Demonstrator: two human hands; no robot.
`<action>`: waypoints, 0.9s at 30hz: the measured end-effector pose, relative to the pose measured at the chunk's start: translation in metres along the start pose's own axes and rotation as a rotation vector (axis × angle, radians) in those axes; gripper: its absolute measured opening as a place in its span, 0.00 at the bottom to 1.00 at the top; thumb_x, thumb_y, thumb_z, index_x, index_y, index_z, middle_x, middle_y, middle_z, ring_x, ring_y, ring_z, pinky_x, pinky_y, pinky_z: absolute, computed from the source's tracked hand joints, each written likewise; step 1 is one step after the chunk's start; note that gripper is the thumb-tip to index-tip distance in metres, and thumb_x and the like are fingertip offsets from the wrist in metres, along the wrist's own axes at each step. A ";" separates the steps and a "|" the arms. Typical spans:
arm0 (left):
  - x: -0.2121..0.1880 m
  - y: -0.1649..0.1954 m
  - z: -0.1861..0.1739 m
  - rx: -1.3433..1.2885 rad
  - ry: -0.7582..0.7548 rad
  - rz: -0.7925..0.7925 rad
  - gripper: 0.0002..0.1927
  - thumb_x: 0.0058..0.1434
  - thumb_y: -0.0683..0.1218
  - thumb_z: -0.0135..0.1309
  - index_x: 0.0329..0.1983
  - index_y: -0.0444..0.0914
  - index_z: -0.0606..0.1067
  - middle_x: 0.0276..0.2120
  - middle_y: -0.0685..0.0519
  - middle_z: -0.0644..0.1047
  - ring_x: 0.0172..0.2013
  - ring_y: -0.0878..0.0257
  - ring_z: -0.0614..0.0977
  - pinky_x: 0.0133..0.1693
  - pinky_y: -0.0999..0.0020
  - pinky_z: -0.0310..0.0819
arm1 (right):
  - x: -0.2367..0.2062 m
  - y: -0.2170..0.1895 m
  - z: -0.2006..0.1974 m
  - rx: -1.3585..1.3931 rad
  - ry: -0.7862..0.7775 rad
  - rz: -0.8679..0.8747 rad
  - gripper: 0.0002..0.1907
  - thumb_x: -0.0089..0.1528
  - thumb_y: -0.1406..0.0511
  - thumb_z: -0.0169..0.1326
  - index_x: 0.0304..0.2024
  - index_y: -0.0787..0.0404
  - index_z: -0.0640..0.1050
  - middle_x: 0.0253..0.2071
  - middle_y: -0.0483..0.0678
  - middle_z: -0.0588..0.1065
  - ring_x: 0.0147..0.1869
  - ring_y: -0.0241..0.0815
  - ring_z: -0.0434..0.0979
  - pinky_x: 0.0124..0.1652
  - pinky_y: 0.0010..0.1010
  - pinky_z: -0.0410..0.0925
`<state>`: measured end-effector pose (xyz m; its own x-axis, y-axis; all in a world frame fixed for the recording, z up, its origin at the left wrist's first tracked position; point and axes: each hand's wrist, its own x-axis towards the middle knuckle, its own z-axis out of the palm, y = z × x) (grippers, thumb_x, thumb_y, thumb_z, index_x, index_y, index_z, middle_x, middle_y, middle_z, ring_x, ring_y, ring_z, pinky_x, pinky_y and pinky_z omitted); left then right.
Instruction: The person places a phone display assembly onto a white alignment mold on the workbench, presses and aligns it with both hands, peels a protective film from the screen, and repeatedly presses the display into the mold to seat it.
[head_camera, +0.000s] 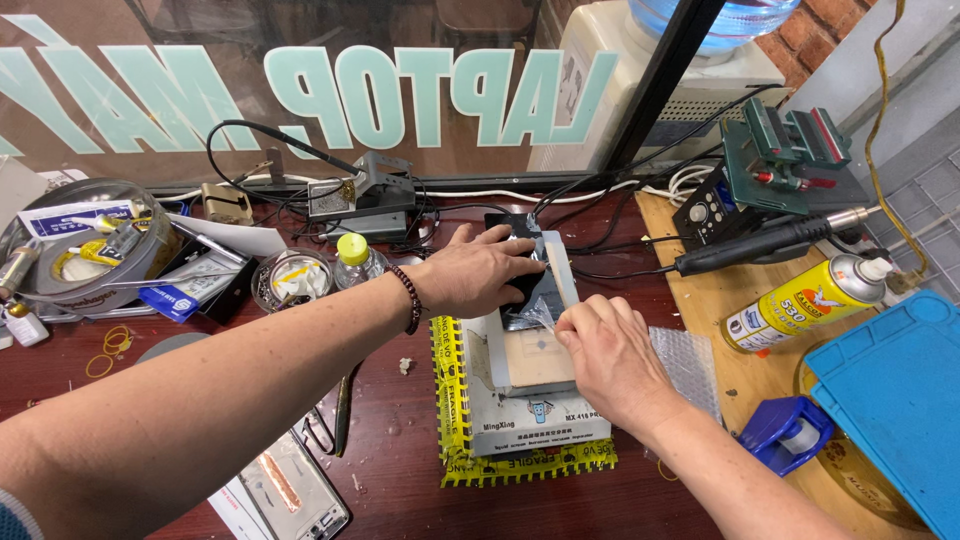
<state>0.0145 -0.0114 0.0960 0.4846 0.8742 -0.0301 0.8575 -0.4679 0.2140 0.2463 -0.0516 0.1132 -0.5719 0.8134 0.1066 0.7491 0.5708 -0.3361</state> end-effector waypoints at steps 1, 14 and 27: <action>0.000 0.000 0.000 -0.002 0.008 0.006 0.29 0.61 0.55 0.56 0.66 0.49 0.70 0.69 0.54 0.65 0.69 0.50 0.62 0.60 0.38 0.57 | -0.001 0.001 0.000 0.009 0.006 0.002 0.06 0.64 0.63 0.51 0.38 0.57 0.77 0.40 0.47 0.73 0.48 0.48 0.70 0.50 0.41 0.62; 0.001 -0.005 0.005 0.008 0.032 0.031 0.30 0.61 0.55 0.57 0.67 0.49 0.70 0.69 0.52 0.65 0.69 0.49 0.61 0.60 0.36 0.56 | 0.007 0.005 0.007 0.527 0.077 -0.072 0.05 0.66 0.66 0.50 0.41 0.62 0.73 0.44 0.48 0.82 0.49 0.48 0.84 0.46 0.36 0.75; -0.002 -0.002 0.003 0.000 0.030 0.026 0.30 0.61 0.56 0.56 0.67 0.50 0.69 0.69 0.53 0.64 0.70 0.50 0.60 0.61 0.36 0.55 | 0.002 0.001 0.008 0.623 0.009 0.228 0.07 0.68 0.65 0.48 0.42 0.60 0.77 0.33 0.44 0.80 0.37 0.33 0.77 0.39 0.29 0.72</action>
<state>0.0121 -0.0123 0.0929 0.5011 0.8654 0.0044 0.8448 -0.4902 0.2143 0.2433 -0.0508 0.1053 -0.4174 0.9084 -0.0241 0.5163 0.2153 -0.8289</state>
